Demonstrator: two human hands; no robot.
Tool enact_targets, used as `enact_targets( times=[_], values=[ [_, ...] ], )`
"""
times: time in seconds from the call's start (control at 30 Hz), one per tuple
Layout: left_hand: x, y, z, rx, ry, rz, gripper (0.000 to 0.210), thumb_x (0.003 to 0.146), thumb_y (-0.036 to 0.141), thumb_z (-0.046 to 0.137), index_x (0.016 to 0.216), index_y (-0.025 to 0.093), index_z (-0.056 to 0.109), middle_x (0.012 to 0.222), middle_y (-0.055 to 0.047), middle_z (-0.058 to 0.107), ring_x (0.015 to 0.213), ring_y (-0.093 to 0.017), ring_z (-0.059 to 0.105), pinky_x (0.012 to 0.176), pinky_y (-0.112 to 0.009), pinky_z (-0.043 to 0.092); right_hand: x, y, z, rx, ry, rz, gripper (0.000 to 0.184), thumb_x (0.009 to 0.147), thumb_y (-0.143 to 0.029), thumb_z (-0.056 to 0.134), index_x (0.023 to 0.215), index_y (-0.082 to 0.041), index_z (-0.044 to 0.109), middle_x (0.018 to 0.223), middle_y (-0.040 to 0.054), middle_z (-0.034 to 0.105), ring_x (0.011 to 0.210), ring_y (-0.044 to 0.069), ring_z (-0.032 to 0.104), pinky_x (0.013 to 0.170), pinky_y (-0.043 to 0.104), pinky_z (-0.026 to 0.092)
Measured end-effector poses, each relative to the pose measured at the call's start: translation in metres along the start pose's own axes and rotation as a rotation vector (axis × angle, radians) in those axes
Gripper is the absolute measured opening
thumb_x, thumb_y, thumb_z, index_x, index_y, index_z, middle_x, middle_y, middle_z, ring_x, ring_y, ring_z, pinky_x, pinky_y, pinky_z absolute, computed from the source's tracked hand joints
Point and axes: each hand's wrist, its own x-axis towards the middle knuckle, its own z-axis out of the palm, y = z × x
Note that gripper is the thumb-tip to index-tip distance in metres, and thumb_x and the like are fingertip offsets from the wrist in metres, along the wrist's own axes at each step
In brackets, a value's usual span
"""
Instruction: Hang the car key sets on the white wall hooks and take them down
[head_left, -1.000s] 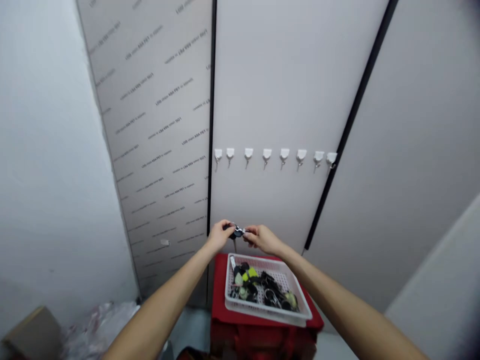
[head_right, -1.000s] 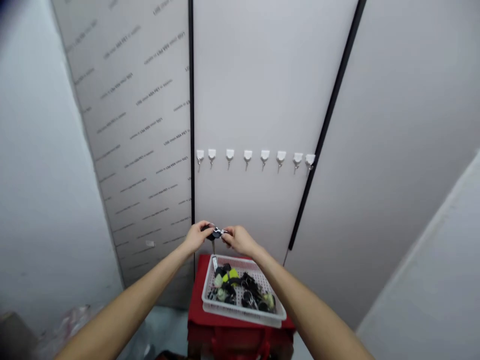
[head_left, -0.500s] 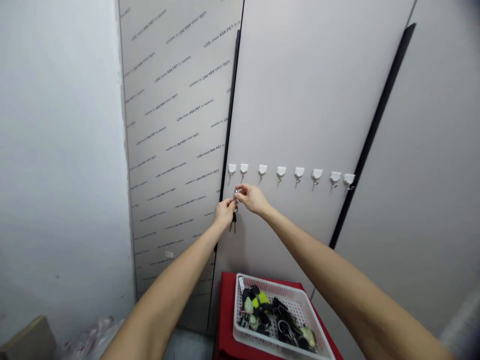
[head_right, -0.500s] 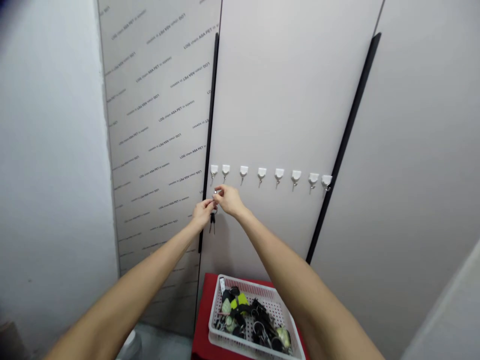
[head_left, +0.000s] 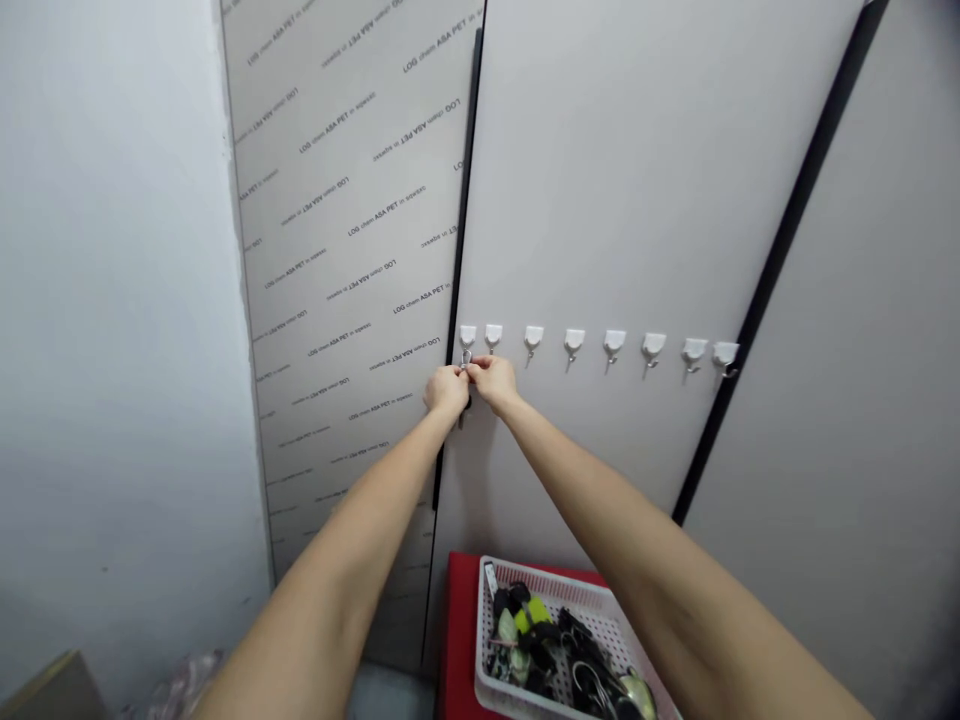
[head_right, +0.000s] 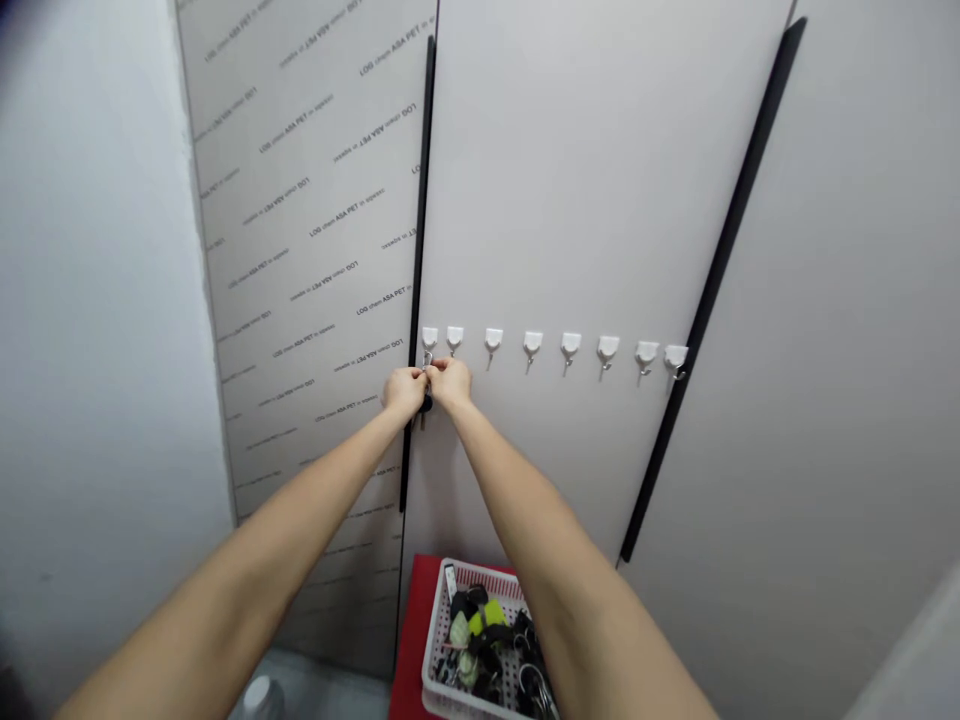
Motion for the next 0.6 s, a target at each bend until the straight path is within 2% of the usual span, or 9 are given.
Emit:
enact_targets(
  times=[0.1,0.23,0.33,0.43,0.5,0.6],
  values=[
    [-0.003,-0.001,0.004,0.03,-0.014,-0.021,0.024,0.065,0.036,0.038,0.07,0.024,0.058,0.075,-0.005,0.059,0.069,-0.016,0.052,0.055,-0.024,0.035,-0.006,0.003,-0.005,-0.067,-0.002,-0.024,0.022,0.06,-0.019,0.046,0.077,-0.012,0.057,0.075,0.0043,0.06,0.069,0.011,0.054,0.066,0.022,0.04],
    [-0.004,-0.004,0.006,0.028,-0.017,-0.032,0.023,0.065,0.035,0.041,0.076,0.021,0.056,0.081,-0.005,0.057,0.075,-0.017,0.051,0.062,-0.026,0.036,-0.028,0.02,-0.028,-0.112,-0.074,-0.103,0.025,0.062,-0.019,0.046,0.083,-0.01,0.055,0.079,0.0056,0.059,0.071,0.01,0.052,0.067,0.022,0.039],
    [0.003,-0.013,0.011,-0.04,-0.039,0.011,0.025,0.066,0.033,0.041,0.081,0.018,0.054,0.084,-0.004,0.055,0.076,-0.014,0.049,0.067,-0.026,0.035,-0.063,0.057,-0.054,-0.18,-0.253,-0.062,0.025,0.062,-0.02,0.047,0.084,-0.011,0.054,0.077,0.0047,0.059,0.067,0.008,0.052,0.065,0.022,0.039],
    [0.005,-0.028,0.016,-0.124,-0.069,0.035,0.027,0.065,0.03,0.042,0.085,0.015,0.053,0.083,-0.003,0.055,0.075,-0.011,0.048,0.07,-0.026,0.035,-0.113,0.107,-0.081,-0.324,-0.515,0.076,0.023,0.061,-0.018,0.048,0.082,-0.011,0.056,0.074,0.0038,0.06,0.063,0.008,0.052,0.061,0.019,0.039],
    [-0.003,-0.04,0.015,-0.178,-0.057,0.049,0.028,0.063,0.028,0.044,0.085,0.014,0.053,0.082,-0.003,0.055,0.075,-0.011,0.049,0.071,-0.025,0.036,-0.145,0.14,-0.094,-0.437,-0.661,0.158,0.021,0.061,-0.018,0.048,0.079,-0.012,0.057,0.073,0.0029,0.06,0.062,0.008,0.053,0.059,0.018,0.039],
    [-0.029,-0.057,0.015,-0.236,-0.049,0.048,0.027,0.06,0.024,0.047,0.084,0.013,0.054,0.082,-0.004,0.056,0.075,-0.011,0.049,0.071,-0.023,0.036,-0.18,0.178,-0.103,-0.598,-0.77,0.175,0.019,0.06,-0.019,0.048,0.075,-0.015,0.059,0.071,0.0014,0.061,0.064,0.01,0.053,0.058,0.017,0.037]
  ],
)
